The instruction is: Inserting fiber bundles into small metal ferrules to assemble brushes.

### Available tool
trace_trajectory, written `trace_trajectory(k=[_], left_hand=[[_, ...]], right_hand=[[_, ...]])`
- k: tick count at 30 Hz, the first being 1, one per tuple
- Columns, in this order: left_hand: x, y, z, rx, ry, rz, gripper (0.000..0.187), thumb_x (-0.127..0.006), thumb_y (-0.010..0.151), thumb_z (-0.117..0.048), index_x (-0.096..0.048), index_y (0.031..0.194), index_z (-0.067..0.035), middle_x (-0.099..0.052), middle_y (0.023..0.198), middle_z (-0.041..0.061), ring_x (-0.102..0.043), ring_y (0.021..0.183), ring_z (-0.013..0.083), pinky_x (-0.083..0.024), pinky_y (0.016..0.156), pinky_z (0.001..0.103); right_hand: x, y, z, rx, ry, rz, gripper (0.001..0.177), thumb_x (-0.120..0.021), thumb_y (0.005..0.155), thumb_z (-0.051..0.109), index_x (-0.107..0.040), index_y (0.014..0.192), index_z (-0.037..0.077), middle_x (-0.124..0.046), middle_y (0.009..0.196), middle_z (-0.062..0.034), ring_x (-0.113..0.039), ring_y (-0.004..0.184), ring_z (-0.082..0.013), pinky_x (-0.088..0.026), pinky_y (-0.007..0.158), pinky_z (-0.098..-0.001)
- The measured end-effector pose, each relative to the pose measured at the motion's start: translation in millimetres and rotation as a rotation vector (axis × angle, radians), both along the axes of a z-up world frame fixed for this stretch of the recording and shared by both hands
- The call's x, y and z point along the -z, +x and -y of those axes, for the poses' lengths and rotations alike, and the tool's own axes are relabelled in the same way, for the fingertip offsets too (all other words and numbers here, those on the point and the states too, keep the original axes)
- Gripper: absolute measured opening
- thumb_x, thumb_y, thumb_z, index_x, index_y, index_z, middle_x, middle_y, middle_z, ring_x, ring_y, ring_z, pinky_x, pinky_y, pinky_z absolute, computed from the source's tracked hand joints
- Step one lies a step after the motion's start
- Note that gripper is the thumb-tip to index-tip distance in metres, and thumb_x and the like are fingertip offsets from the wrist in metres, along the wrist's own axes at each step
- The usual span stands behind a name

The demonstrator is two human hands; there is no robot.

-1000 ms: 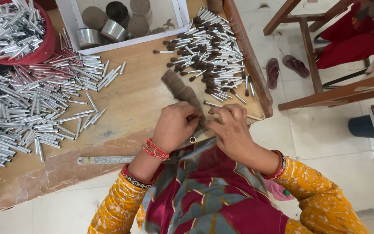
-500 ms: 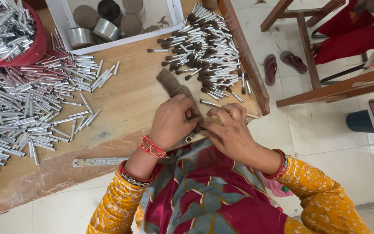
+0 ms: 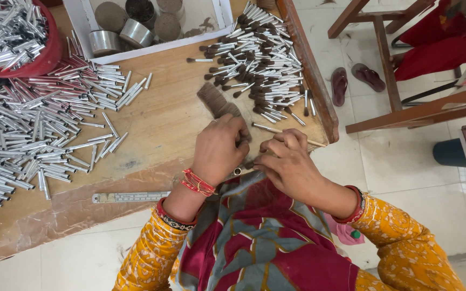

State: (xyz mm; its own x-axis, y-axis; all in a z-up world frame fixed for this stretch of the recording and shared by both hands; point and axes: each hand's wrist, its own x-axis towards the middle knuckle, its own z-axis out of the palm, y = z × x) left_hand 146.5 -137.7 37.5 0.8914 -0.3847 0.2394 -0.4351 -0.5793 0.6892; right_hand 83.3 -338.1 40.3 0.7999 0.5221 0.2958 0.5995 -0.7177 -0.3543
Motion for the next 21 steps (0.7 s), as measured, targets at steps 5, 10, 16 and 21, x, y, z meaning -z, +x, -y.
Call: trace_trajectory(k=[5, 10, 16, 21], left_hand=[[-13, -25, -10, -0.135, -0.222, -0.070, 0.014, -0.080, 0.082, -0.009, -0.068, 0.089, -0.007, -0.066, 0.083, 0.006, -0.065, 0.068, 0.0222, -0.052, 0.061, 0.036], [-33, -63, -28, -0.164, -0.320, -0.020, 0.025, -0.088, 0.081, -0.015, -0.072, 0.098, -0.005, -0.069, 0.090, 0.007, -0.066, 0.072, 0.0182, -0.053, 0.061, 0.031], [4, -88, -24, -0.219, -0.235, -0.019, 0.024, -0.085, 0.080, -0.011, -0.075, 0.101, -0.007, -0.072, 0.089, 0.010, -0.067, 0.070, 0.0249, -0.053, 0.063, 0.036], [3, -83, -40, -0.402, -0.113, 0.227, 0.021, -0.083, 0.084, -0.009, -0.073, 0.103, -0.006, -0.074, 0.095, 0.010, -0.070, 0.081, 0.0288, -0.055, 0.072, 0.039]], right_hand=[[-4, 5, 0, -0.016, 0.018, -0.053, 0.025, -0.079, 0.080, 0.015, -0.074, 0.104, 0.013, -0.061, 0.107, -0.0034, -0.050, 0.112, -0.0322, -0.034, 0.103, -0.0503], [-4, 7, -1, -0.043, 0.023, -0.026, 0.029, -0.078, 0.080, 0.014, -0.073, 0.108, 0.012, -0.063, 0.106, -0.0044, -0.052, 0.110, -0.0305, -0.034, 0.102, -0.0499], [-1, 6, -5, -0.046, 0.065, -0.021, 0.026, -0.077, 0.085, 0.017, -0.072, 0.110, 0.009, -0.063, 0.108, -0.0056, -0.053, 0.110, -0.0301, -0.036, 0.102, -0.0485], [-1, 7, -6, -0.023, 0.062, -0.014, 0.023, -0.077, 0.087, 0.017, -0.073, 0.109, 0.010, -0.063, 0.108, -0.0064, -0.053, 0.109, -0.0307, -0.037, 0.100, -0.0482]])
